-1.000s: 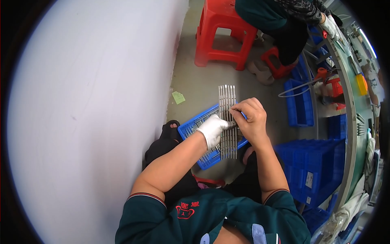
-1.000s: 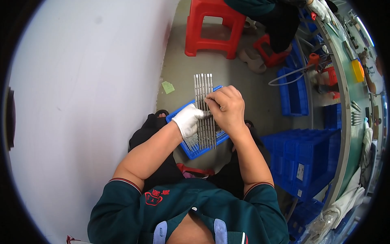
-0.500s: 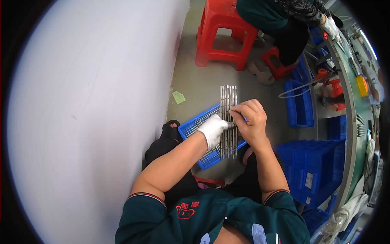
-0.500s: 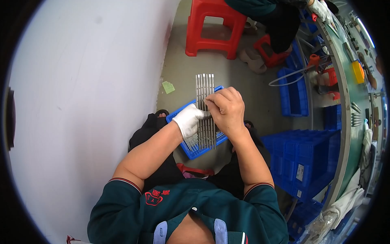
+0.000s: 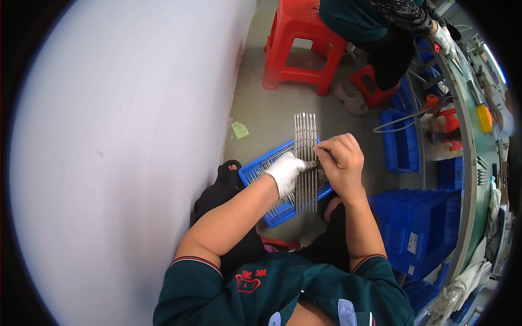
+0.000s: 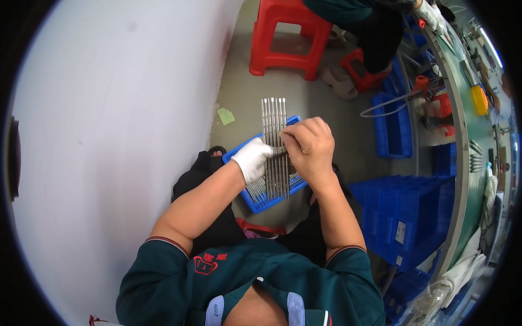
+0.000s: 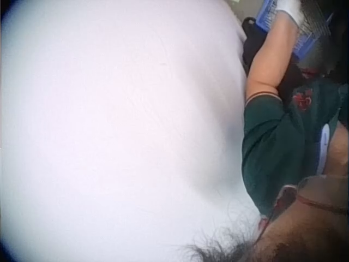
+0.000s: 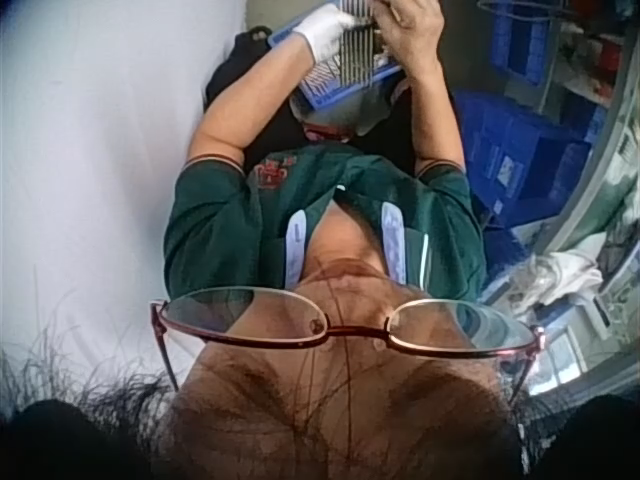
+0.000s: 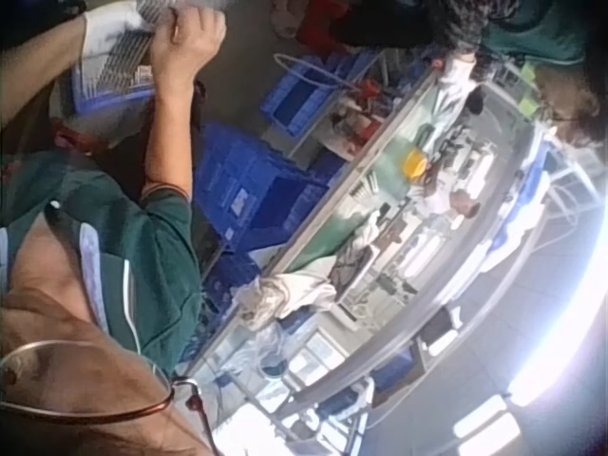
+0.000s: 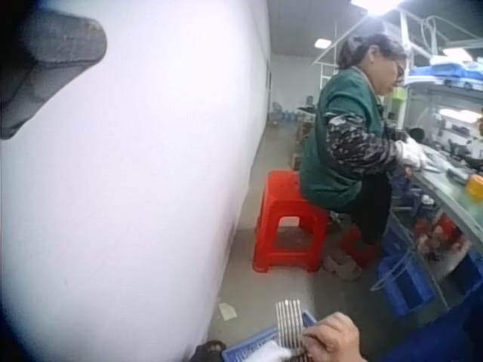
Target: The recorder is picking up thin metal rods and placing them individually into rows in a specialized blue plastic sorting tray.
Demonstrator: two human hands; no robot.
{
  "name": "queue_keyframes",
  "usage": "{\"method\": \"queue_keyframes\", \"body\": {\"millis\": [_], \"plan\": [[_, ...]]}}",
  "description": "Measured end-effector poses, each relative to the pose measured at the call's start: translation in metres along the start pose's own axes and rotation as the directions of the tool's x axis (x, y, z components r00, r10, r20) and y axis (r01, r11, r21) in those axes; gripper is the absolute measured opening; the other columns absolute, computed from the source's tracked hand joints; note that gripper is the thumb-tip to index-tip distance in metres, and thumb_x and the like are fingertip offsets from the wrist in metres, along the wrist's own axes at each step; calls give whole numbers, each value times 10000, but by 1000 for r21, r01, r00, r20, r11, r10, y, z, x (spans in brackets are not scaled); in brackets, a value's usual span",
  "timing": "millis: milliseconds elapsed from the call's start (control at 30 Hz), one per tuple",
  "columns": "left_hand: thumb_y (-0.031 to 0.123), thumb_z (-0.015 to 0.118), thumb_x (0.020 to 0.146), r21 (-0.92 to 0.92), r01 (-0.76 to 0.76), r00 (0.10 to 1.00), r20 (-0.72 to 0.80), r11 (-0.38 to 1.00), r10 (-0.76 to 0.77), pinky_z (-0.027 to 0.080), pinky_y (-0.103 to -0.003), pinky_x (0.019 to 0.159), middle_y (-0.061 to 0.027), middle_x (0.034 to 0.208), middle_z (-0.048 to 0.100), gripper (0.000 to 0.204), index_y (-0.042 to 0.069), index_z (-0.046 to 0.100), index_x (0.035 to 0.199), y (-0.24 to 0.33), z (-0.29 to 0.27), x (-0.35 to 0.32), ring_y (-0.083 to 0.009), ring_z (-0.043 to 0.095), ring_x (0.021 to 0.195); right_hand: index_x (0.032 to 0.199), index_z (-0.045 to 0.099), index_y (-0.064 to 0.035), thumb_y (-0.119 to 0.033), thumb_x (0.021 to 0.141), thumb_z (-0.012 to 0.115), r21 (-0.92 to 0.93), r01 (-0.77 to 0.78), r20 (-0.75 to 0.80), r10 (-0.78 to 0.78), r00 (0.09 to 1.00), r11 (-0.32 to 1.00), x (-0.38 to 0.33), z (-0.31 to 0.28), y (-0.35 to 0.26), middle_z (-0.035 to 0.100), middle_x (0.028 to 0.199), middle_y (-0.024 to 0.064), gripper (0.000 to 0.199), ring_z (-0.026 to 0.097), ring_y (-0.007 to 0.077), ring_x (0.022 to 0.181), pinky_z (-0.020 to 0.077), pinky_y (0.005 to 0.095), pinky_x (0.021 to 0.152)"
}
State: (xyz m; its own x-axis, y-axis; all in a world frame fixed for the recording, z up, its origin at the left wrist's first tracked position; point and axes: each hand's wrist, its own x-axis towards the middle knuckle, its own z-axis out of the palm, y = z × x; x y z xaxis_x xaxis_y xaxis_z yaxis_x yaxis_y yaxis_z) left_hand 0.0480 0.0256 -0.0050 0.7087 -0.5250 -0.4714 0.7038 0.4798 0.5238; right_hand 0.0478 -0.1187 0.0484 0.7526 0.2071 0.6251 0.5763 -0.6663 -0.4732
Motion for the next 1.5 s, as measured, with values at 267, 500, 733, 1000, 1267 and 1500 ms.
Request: {"method": "queue_keyframes", "body": {"millis": [267,500,733,1000,1267,1500], "plan": [[-88,496,793,-4,-29,999,-13,1000,29,566,-381,705,-114,909,662,316,0,614,1072,-4,2,1,-245,673,814,740,656,-48,-10,661,719,38,-70,20,69,997,997,-2,5,7,614,712,54,108,560,251,685,449,360,627],[-65,523,820,73,-40,999,-22,997,42,554,-365,706,-92,903,657,256,21,620,1041,-8,0,3,-229,661,816,729,647,-99,-79,637,746,-180,129,56,-120,991,975,-5,8,4,579,714,7,137,538,222,691,415,352,628],[-55,508,839,8,31,999,-16,999,-31,571,-365,677,-96,908,666,255,21,623,1053,1,7,-4,-233,676,807,721,655,-77,-30,661,716,-65,55,1,-55,999,996,3,-4,-3,605,696,40,98,558,237,685,426,355,637],[-66,520,821,6,2,1000,22,1000,-3,575,-373,671,-106,902,667,269,6,614,1064,-5,5,-2,-241,680,795,739,659,-33,-11,672,729,43,-100,-18,101,995,994,1,4,11,601,704,76,99,562,256,685,452,353,614],[-54,548,828,158,-40,999,-8,987,42,567,-375,641,-96,887,656,242,32,613,1044,-9,5,-2,-233,665,771,731,640,-97,-57,654,732,-165,73,16,-71,997,984,-4,9,11,602,741,19,126,554,228,716,431,356,644],[-42,541,852,35,22,1000,-4,999,-22,579,-399,649,-123,907,669,228,13,612,1062,1,9,-6,-259,683,763,735,660,-71,-27,665,725,-82,15,-73,-21,997,996,3,-3,7,608,704,46,105,570,247,689,443,361,638]]}}
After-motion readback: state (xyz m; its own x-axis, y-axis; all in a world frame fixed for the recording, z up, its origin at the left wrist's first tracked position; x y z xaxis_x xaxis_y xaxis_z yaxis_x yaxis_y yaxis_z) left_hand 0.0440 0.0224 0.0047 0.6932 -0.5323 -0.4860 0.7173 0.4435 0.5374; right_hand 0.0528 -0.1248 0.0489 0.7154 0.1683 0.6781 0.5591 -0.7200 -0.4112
